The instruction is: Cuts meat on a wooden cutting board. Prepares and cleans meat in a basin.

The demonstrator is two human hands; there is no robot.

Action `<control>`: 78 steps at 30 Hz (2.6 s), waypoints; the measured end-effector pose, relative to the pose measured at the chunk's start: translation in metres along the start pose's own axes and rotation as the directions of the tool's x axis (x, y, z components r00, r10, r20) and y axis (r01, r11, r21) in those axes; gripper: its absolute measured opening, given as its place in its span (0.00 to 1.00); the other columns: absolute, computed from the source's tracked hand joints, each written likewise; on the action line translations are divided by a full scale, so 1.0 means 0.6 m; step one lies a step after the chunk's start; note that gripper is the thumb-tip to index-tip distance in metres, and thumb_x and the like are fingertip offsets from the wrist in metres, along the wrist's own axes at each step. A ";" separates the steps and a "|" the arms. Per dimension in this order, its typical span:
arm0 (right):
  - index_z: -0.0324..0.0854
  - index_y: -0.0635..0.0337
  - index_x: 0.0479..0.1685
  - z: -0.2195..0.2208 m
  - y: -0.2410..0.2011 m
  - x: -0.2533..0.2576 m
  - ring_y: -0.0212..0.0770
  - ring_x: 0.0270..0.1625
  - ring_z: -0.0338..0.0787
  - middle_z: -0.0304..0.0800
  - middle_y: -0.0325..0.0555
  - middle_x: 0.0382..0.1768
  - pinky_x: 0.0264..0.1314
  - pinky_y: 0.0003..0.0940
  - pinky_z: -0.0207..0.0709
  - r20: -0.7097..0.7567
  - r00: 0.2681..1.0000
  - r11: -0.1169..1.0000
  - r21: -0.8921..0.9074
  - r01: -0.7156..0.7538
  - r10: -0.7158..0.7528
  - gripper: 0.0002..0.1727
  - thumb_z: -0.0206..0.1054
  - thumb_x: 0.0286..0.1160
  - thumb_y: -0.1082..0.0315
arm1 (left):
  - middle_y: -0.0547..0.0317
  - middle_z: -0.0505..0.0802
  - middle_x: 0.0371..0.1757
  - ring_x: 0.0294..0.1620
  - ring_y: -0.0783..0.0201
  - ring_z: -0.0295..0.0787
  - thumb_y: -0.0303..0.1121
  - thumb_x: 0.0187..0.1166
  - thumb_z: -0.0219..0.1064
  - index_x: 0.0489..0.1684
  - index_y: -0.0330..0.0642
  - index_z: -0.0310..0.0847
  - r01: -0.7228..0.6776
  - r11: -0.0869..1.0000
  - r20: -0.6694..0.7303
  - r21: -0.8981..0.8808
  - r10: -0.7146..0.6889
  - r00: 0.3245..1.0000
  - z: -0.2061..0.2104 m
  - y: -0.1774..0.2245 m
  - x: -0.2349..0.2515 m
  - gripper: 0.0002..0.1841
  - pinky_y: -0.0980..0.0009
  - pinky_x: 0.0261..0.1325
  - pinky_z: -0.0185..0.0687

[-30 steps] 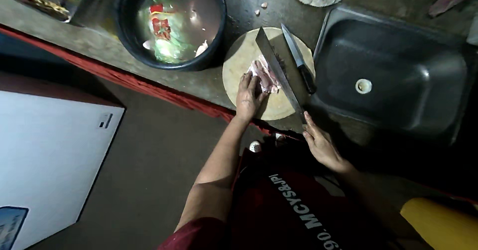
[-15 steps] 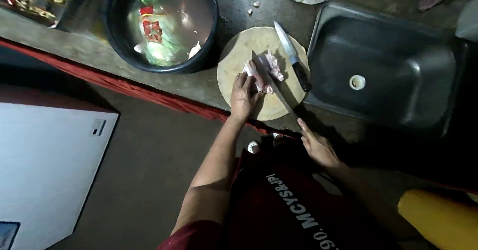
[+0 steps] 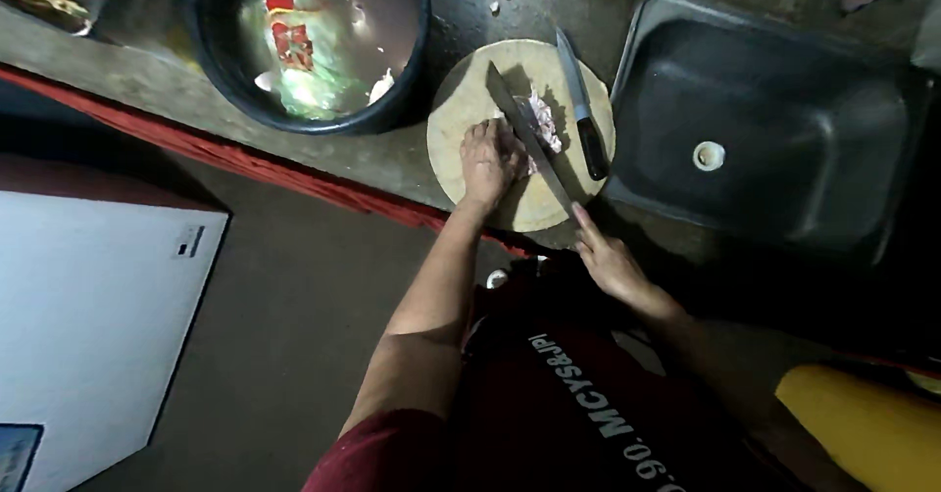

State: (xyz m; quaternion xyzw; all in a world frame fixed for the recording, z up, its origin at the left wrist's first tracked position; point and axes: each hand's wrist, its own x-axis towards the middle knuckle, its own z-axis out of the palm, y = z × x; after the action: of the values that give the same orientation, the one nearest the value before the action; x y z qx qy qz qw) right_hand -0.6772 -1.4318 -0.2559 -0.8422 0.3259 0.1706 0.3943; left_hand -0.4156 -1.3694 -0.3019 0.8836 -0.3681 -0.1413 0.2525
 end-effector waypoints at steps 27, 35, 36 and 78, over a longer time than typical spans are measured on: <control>0.53 0.47 0.96 -0.017 0.103 -0.066 0.66 0.62 0.90 0.87 0.64 0.66 0.66 0.64 0.80 -0.148 0.981 0.992 -0.031 0.124 -0.128 0.32 0.51 0.92 0.63 | 0.40 0.87 0.55 0.45 0.56 0.87 0.26 0.76 0.72 0.83 0.40 0.63 0.366 0.718 0.267 -0.591 -0.254 0.930 -0.102 -0.009 -0.006 0.34 0.57 0.49 0.86; 0.46 0.37 0.97 -0.017 0.056 -0.007 0.55 0.75 0.85 0.81 0.57 0.76 0.79 0.54 0.74 -0.108 0.994 0.992 0.122 0.014 -0.001 0.34 0.50 0.94 0.60 | 0.49 0.88 0.41 0.32 0.64 0.87 0.29 0.79 0.70 0.63 0.30 0.72 0.186 0.558 -0.018 -0.809 -0.339 0.940 -0.070 0.040 -0.026 0.19 0.65 0.37 0.88; 0.46 0.39 0.97 -0.016 0.050 -0.008 0.53 0.76 0.84 0.80 0.56 0.78 0.80 0.51 0.74 -0.112 0.994 0.990 0.141 0.031 -0.015 0.34 0.50 0.94 0.60 | 0.45 0.89 0.44 0.38 0.60 0.88 0.32 0.79 0.72 0.62 0.28 0.74 0.238 0.652 0.008 -0.720 -0.335 0.942 -0.060 0.023 -0.033 0.20 0.61 0.44 0.89; 0.54 0.46 0.95 0.038 0.020 -0.064 0.65 0.55 0.93 0.91 0.66 0.60 0.58 0.61 0.84 -0.197 0.978 0.994 -0.092 0.055 -0.072 0.32 0.52 0.92 0.63 | 0.40 0.89 0.50 0.52 0.54 0.88 0.23 0.74 0.72 0.50 0.29 0.87 0.152 0.881 -0.095 -0.449 -0.216 0.972 -0.031 -0.022 -0.076 0.10 0.62 0.62 0.82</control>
State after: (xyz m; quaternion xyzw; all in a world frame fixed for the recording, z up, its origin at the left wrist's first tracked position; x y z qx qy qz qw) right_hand -0.7145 -1.4039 -0.2560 -0.8813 0.3291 0.0865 0.3279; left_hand -0.4312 -1.3219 -0.2908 0.8429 -0.2221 -0.1806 0.4557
